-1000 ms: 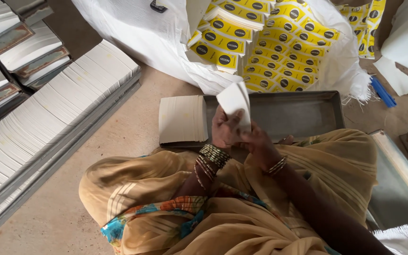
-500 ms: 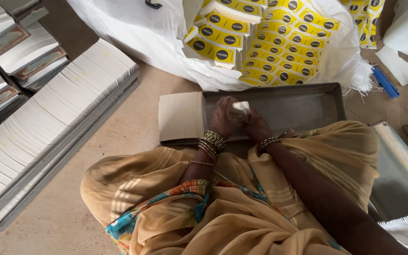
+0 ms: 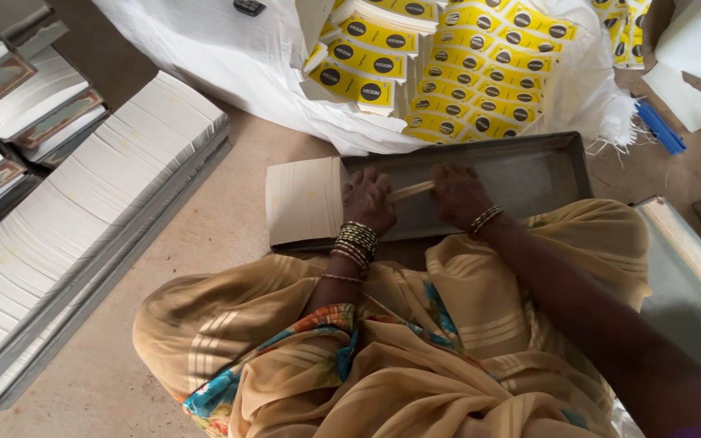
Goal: Organizing coffee labels from a bulk bag into a tray and small box.
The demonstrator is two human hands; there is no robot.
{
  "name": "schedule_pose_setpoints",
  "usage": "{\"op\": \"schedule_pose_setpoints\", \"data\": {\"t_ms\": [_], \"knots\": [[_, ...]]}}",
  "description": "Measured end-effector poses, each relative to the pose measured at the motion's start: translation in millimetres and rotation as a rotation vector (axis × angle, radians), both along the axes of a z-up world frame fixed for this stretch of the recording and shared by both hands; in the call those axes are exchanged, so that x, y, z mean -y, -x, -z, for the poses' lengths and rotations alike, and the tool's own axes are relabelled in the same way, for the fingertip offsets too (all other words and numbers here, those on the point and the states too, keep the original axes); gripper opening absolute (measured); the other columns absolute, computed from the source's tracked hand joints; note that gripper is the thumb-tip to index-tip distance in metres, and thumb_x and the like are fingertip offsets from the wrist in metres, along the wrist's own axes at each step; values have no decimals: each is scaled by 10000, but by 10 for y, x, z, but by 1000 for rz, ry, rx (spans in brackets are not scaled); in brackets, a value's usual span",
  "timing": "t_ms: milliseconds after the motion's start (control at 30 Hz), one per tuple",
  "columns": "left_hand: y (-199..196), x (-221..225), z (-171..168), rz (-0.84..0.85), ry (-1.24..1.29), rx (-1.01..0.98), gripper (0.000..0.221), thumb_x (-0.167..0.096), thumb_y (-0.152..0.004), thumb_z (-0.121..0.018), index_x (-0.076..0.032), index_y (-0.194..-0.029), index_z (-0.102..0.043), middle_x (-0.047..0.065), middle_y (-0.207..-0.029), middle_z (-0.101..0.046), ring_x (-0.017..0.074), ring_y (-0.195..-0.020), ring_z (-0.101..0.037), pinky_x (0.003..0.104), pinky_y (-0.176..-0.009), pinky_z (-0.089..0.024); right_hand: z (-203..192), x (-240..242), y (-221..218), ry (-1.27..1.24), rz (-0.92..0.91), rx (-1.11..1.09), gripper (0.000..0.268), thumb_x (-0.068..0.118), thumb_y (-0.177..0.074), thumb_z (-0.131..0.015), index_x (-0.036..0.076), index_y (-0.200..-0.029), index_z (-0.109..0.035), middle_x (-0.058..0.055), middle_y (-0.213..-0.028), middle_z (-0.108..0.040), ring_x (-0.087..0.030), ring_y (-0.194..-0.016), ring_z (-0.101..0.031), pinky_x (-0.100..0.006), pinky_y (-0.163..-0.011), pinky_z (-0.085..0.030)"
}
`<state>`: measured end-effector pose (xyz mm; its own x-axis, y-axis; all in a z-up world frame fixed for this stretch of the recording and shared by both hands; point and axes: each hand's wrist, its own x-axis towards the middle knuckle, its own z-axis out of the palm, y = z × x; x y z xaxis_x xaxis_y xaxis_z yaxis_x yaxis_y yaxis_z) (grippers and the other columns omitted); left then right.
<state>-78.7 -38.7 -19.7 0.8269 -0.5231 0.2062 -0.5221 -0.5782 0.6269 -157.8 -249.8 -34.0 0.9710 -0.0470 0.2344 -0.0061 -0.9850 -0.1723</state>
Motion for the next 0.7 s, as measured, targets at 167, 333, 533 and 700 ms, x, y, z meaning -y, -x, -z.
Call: {"op": "schedule_pose_setpoints", "data": {"t_ms": [167,333,533,700], "knots": [[58,158,366,125,-237,52,617,-109,-647,-782,-78,-1210,-530,149,-1228,-559,376,-1218,-498,539,-995,-436,210,-61,-34,25,-31,-47,428,174,-843,-643,89,-1256,-567,-199,-1189,-635,-397,-1149,-568,-539,-945,-393],[-76,243,608,98,-168,-3,514,-109,-723,-743,-79,-1199,-554,148,-1238,-581,372,-1229,-516,542,-1008,-447,-116,18,-29,-192,86,-127,372,199,-863,-670,139,-1228,-627,-142,-1213,-673,-343,-1147,-619,-505,-972,-446],[-41,229,604,56,36,-201,339,-171,-855,-674,-78,-1174,-607,154,-1240,-605,387,-1205,-525,549,-995,-450,-603,-369,206,-435,1,150,398,156,-888,-705,106,-1273,-616,-171,-1195,-692,-365,-1092,-663,-467,-950,-530],[-9,239,517,101,54,-85,331,-205,-833,-708,-75,-1121,-611,149,-1231,-596,382,-1208,-508,556,-978,-425,-439,-201,161,-484,-34,127,432,152,-884,-684,80,-1294,-569,-196,-1199,-672,-390,-1103,-641,-470,-927,-521]]}}
